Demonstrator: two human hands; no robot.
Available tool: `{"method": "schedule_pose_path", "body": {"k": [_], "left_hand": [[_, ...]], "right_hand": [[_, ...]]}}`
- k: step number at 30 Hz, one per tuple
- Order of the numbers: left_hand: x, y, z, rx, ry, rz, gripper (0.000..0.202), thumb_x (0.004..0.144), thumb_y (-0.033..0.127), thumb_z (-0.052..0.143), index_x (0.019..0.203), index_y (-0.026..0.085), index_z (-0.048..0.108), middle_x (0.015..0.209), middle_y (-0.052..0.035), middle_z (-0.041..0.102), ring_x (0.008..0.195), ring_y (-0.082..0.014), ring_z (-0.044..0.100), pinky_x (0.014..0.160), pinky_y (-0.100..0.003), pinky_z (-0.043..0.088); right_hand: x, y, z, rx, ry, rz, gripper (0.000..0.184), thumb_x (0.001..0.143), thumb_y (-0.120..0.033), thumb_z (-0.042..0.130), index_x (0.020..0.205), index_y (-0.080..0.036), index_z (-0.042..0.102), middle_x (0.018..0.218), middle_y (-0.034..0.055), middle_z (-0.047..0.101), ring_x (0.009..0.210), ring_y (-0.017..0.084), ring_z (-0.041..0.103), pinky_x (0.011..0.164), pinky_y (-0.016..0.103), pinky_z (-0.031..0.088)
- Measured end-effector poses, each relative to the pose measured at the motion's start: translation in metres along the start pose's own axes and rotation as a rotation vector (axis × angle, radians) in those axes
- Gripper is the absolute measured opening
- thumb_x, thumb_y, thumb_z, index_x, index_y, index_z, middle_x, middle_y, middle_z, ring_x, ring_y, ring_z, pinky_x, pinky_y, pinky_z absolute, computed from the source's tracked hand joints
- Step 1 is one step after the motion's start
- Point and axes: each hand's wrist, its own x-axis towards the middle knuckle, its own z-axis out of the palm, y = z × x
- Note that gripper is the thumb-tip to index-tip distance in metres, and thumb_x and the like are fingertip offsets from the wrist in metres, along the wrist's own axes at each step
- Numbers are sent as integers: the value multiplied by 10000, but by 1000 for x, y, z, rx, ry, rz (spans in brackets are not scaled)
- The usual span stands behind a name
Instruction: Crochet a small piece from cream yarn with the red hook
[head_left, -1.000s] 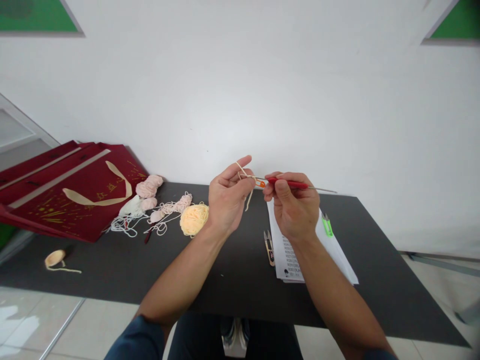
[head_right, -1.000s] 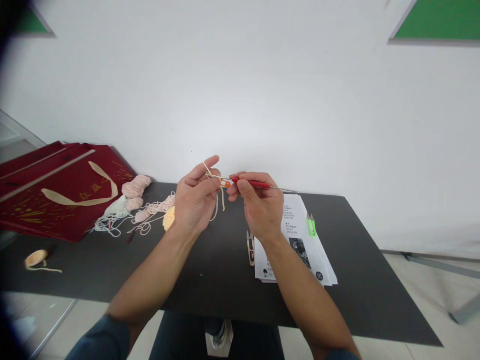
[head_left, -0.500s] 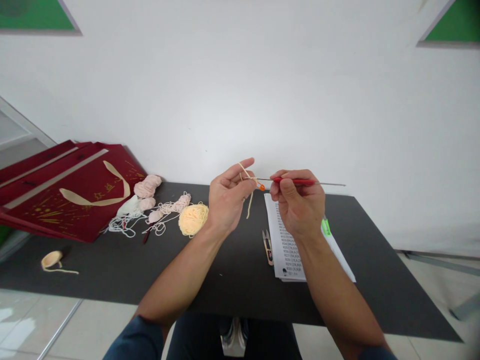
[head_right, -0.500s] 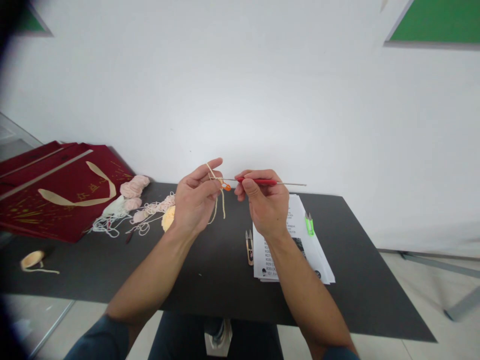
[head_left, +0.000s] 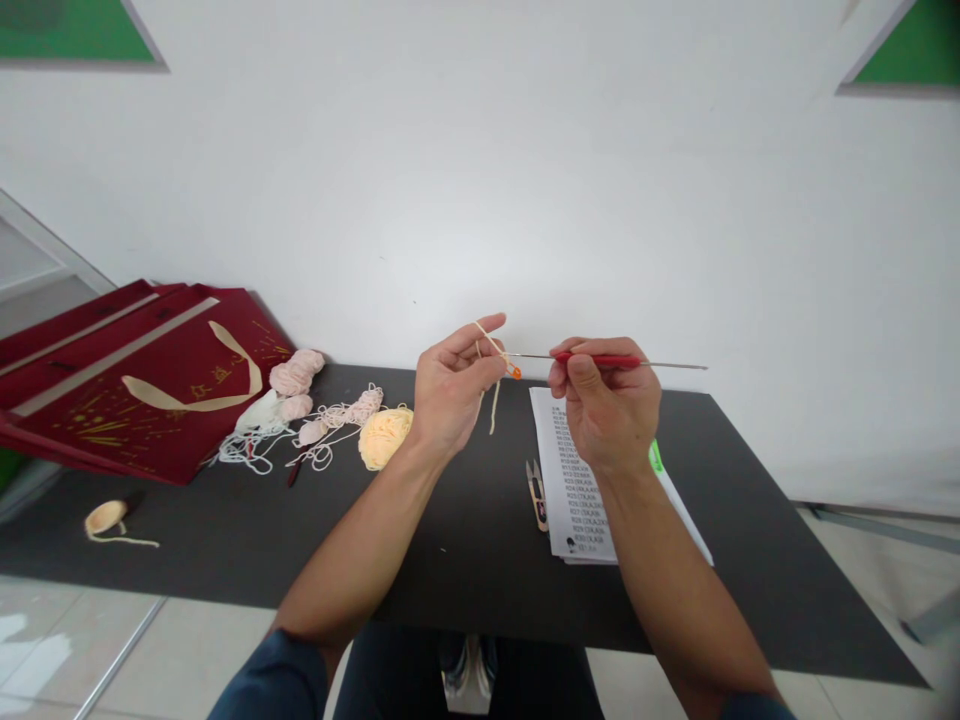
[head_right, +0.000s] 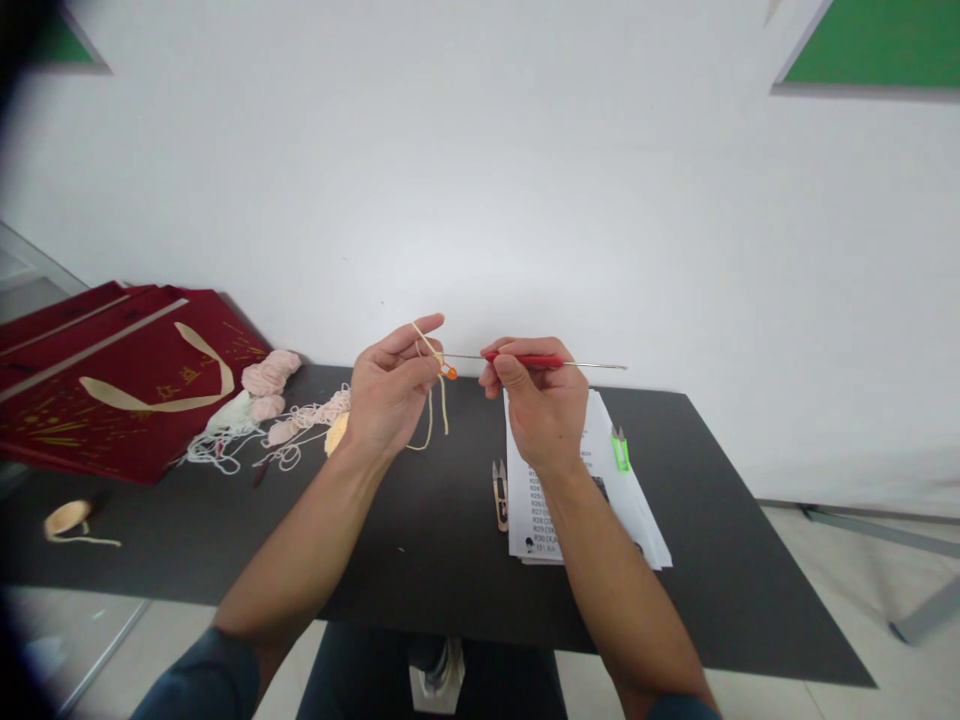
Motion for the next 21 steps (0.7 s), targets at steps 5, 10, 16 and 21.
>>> {"method": "schedule_pose_path", "body": {"k": [5, 10, 16, 21], "left_hand": [[5, 3, -10, 95, -73, 5, 404, 672, 72, 788, 1048, 215, 826, 725, 20, 653, 646, -82, 552, 625, -247, 464], [7, 11, -18, 131, -198, -69, 385, 687, 59, 765, 1034, 210, 838, 695, 13, 648, 627, -81, 547, 607, -244, 442], [8, 16, -22, 156, -259, -144, 350, 670, 73, 765, 986, 198, 846, 730, -14, 666, 647, -103, 555, 604, -258, 457], [9, 15, -24, 95, -336, -240, 399, 616, 70, 706, 966, 200, 846, 679, -15, 640, 584, -111, 501, 542, -271, 421]], "right_hand": [[1, -2, -4, -38, -21, -10, 161, 816, -307, 871, 857, -246, 728, 879, 6, 783, 597, 107, 664, 511, 254, 514], [2, -5, -6, 5, -80, 48, 111, 848, -259, 841, 865, -232, 734, 859, 5, 785, 579, 91, 653, 500, 230, 497], [3, -9, -5, 8, -70, 137, 168, 820, -307, 865, 834, -225, 719, 817, -5, 783, 543, 84, 629, 456, 216, 466], [3, -10, -8, -11, -133, 115, 186, 804, -312, 879, 831, -227, 716, 835, 2, 788, 545, 93, 638, 474, 238, 477]]}}
